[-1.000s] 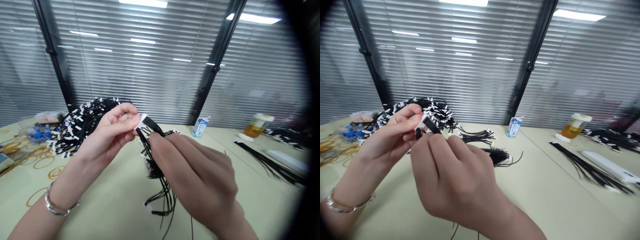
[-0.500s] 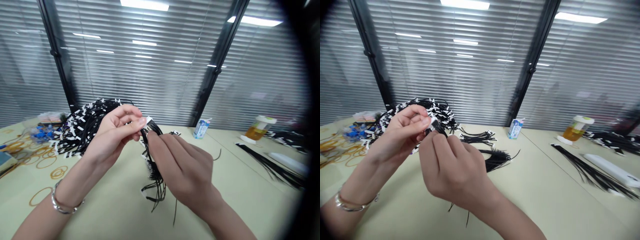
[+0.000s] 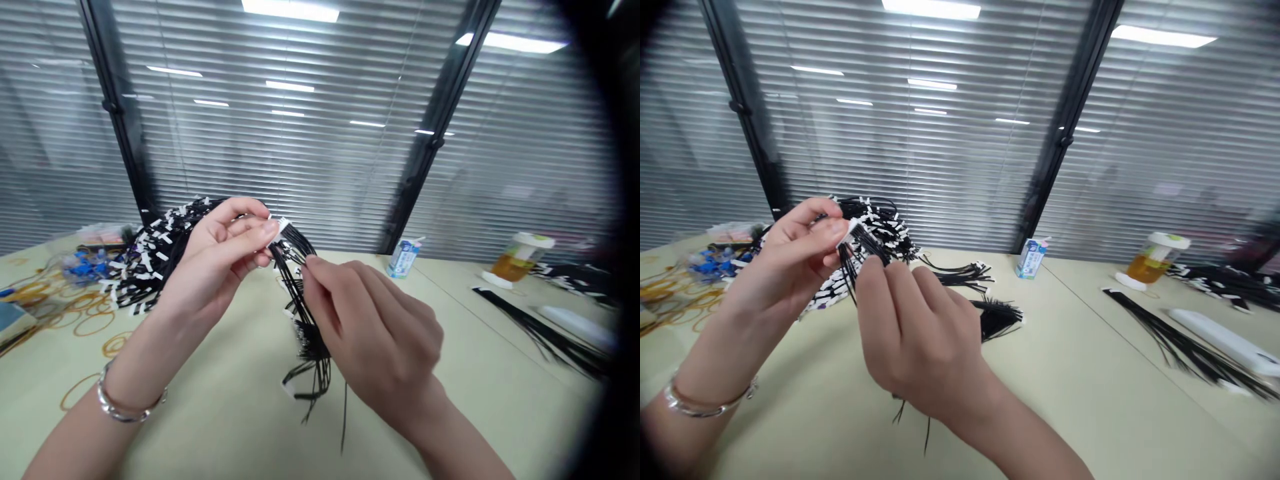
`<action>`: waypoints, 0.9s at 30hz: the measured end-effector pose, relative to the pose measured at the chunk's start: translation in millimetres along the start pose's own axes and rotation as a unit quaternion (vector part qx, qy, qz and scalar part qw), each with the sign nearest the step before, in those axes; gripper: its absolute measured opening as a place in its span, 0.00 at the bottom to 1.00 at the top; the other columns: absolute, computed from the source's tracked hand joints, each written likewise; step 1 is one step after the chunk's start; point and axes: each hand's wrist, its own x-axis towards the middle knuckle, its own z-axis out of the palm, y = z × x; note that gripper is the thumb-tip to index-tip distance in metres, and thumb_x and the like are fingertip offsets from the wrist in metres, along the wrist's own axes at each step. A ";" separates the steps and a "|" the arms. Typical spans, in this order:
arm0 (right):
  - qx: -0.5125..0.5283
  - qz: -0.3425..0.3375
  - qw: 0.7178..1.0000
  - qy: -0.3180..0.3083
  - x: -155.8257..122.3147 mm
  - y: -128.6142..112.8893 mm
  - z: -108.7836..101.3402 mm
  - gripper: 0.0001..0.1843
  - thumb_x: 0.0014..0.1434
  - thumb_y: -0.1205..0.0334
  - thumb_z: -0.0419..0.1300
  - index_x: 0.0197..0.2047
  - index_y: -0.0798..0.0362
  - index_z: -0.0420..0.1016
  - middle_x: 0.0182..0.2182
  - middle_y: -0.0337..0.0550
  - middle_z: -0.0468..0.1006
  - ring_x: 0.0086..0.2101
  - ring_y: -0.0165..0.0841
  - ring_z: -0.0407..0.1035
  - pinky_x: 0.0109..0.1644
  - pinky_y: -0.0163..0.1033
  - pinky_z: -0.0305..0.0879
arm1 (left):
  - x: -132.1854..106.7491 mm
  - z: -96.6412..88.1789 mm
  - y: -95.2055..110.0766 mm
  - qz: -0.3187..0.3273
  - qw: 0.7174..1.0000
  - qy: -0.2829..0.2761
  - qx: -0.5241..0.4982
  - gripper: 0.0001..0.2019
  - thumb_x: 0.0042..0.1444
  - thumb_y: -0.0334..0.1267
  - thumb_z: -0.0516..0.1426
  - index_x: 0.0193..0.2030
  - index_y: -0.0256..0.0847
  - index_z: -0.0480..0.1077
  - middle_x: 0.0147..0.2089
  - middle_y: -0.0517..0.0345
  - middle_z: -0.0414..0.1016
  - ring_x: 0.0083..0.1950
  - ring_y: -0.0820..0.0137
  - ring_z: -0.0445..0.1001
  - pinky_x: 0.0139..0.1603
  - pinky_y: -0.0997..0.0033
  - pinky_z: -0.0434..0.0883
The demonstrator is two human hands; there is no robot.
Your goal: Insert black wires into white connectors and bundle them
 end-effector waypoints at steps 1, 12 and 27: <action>-0.002 -0.004 1.000 0.005 0.1 0.2 0.5 0.03 0.56 0.71 0.60 0.32 0.57 0.69 0.19 0.33 0.68 0.21 0.22 0.61 0.29 0.31 0.60 | -0.8 1.1 0.0 -0.004 1.000 -0.001 0.001 0.09 0.46 0.29 0.65 0.34 0.40 0.71 0.27 0.65 0.70 0.22 0.83 0.67 0.22 0.90 0.66; -0.002 -0.021 1.000 0.000 1.6 1.7 -0.7 0.05 0.55 0.72 0.61 0.28 0.58 0.70 0.17 0.33 0.66 0.19 0.22 0.59 0.24 0.33 0.56 | -5.5 7.1 -1.9 -0.022 0.999 -0.021 -0.011 0.08 0.47 0.29 0.65 0.34 0.40 0.72 0.27 0.66 0.70 0.22 0.84 0.67 0.22 0.91 0.66; 0.006 -0.016 1.000 0.001 0.2 1.8 2.4 0.06 0.54 0.73 0.60 0.27 0.57 0.69 0.17 0.32 0.63 0.20 0.22 0.57 0.24 0.32 0.54 | -4.0 5.8 -2.5 -0.034 0.999 -0.014 -0.013 0.09 0.46 0.30 0.66 0.34 0.40 0.72 0.27 0.65 0.71 0.21 0.84 0.67 0.22 0.91 0.66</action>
